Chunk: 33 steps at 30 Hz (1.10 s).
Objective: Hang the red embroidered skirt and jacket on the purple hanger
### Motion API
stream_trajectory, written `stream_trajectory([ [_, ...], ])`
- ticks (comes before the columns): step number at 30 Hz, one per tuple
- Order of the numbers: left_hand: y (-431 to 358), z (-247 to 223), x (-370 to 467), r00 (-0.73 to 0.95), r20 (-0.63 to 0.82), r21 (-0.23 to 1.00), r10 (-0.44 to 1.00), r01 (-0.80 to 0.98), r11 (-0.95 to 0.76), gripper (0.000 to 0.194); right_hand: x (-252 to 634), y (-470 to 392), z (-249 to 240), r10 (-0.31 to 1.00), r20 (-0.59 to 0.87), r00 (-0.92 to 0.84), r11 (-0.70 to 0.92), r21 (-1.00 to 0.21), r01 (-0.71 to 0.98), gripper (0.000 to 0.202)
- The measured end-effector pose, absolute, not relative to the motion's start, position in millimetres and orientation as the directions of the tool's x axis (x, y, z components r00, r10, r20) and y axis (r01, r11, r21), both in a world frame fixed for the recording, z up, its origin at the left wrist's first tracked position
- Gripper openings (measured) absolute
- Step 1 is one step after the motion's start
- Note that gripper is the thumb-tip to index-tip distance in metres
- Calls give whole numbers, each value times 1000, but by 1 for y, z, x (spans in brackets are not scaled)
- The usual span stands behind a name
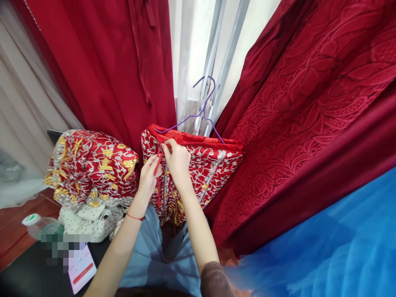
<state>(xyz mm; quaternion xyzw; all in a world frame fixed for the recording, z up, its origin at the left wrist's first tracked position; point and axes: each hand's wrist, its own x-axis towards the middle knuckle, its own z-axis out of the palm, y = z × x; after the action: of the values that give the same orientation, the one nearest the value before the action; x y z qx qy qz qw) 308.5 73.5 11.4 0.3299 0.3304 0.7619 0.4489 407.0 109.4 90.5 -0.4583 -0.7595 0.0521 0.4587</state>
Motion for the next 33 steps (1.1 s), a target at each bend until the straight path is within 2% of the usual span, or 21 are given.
stream_trajectory([
  [4, 68, 17, 313, -399, 224, 772, 889, -484, -412, 42, 393, 114, 81, 786, 600, -150, 559, -584, 589, 8],
  [11, 61, 21, 323, -258, 152, 752, 954, -597, -281, 40, 400, 115, 70, 695, 701, -161, 695, -598, 399, 16],
  [14, 63, 20, 323, -242, 150, 725, 959, -632, -272, 38, 410, 113, 67, 699, 662, -271, 714, -617, 332, 19],
  [18, 66, 17, 322, -311, 134, 718, 941, -624, -308, 39, 424, 105, 63, 669, 531, -519, 737, -566, 371, 34],
  [21, 66, 15, 320, -337, 146, 740, 930, -587, -329, 39, 430, 100, 60, 680, 480, -553, 724, -559, 405, 43],
  [24, 67, 13, 318, -322, 143, 780, 936, -546, -306, 47, 430, 98, 56, 690, 507, -516, 715, -587, 380, 49],
  [27, 68, 13, 315, -300, 171, 803, 939, -509, -309, 43, 427, 99, 47, 673, 618, -406, 737, -609, 294, 48],
  [30, 69, 13, 311, -300, 180, 826, 937, -471, -310, 41, 424, 100, 36, 683, 715, -146, 726, -644, 241, 41],
  [32, 69, 13, 311, -289, 153, 836, 945, -472, -280, 41, 423, 101, 30, 739, 673, 17, 654, -724, 218, 34],
  [33, 68, 13, 311, -280, 135, 835, 951, -485, -261, 39, 422, 102, 28, 775, 631, 36, 613, -764, 198, 31],
])
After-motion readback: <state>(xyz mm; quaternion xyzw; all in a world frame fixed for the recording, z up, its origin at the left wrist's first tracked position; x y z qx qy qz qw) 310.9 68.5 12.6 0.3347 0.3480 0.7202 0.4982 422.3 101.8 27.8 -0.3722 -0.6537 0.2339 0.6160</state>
